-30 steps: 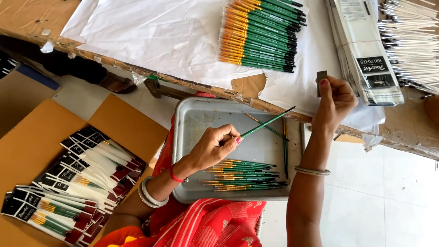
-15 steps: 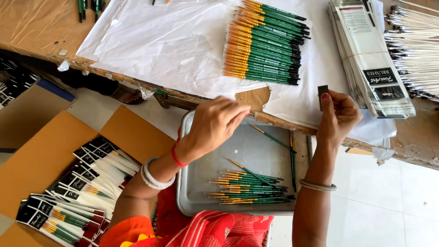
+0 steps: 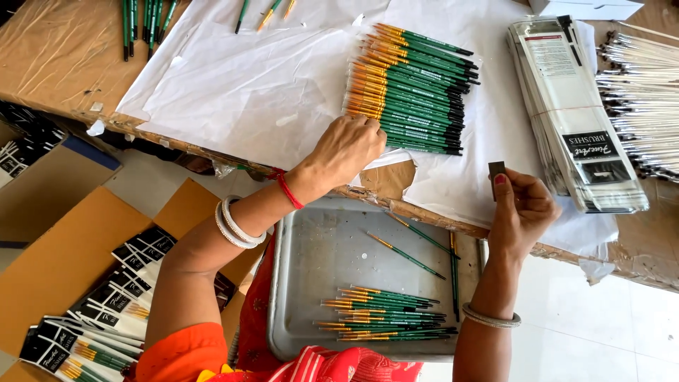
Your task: Trimming and cleaning paintbrush handles with a razor blade in a manufacturing facility.
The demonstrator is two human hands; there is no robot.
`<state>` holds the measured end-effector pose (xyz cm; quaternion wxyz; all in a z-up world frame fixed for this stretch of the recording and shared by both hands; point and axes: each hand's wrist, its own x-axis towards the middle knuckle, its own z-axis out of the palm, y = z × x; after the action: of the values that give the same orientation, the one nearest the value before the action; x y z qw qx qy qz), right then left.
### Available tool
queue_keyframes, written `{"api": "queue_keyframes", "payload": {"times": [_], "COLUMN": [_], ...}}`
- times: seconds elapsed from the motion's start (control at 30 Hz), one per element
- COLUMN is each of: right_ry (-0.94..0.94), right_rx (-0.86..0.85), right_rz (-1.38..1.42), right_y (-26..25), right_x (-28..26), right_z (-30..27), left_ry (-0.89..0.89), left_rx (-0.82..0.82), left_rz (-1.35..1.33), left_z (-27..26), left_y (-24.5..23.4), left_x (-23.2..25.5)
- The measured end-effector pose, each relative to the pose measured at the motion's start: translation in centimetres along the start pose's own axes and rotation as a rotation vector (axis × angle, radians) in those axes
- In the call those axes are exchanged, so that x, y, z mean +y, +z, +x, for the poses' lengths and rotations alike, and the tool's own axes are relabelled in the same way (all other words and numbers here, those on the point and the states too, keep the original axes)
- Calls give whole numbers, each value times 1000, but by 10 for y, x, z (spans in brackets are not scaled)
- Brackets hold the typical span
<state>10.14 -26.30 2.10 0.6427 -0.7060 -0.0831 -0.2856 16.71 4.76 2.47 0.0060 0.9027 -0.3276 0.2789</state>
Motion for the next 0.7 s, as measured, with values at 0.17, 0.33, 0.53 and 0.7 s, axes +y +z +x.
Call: {"api": "queue_keyframes", "payload": {"times": [0.17,0.33,0.53,0.7], "right_ry": [-29,-61,-77,-104], "right_rx": [77,129,96,74], "right_rz": [24,87,59,35], "right_y": [0,-3,-8,-5], "right_x": [2,11,19,14], "right_z": [-1,-2,-3,-2], "left_ry": [-73,-321,-557,-524], "left_rx": [33,77,-81,-3], "left_rz": [-269,-859,-1131,-1053], "left_z": [-10,-60,-94,-101], "left_y": [-44,-98,-75,-73], "left_x": [11,68,106,110]}}
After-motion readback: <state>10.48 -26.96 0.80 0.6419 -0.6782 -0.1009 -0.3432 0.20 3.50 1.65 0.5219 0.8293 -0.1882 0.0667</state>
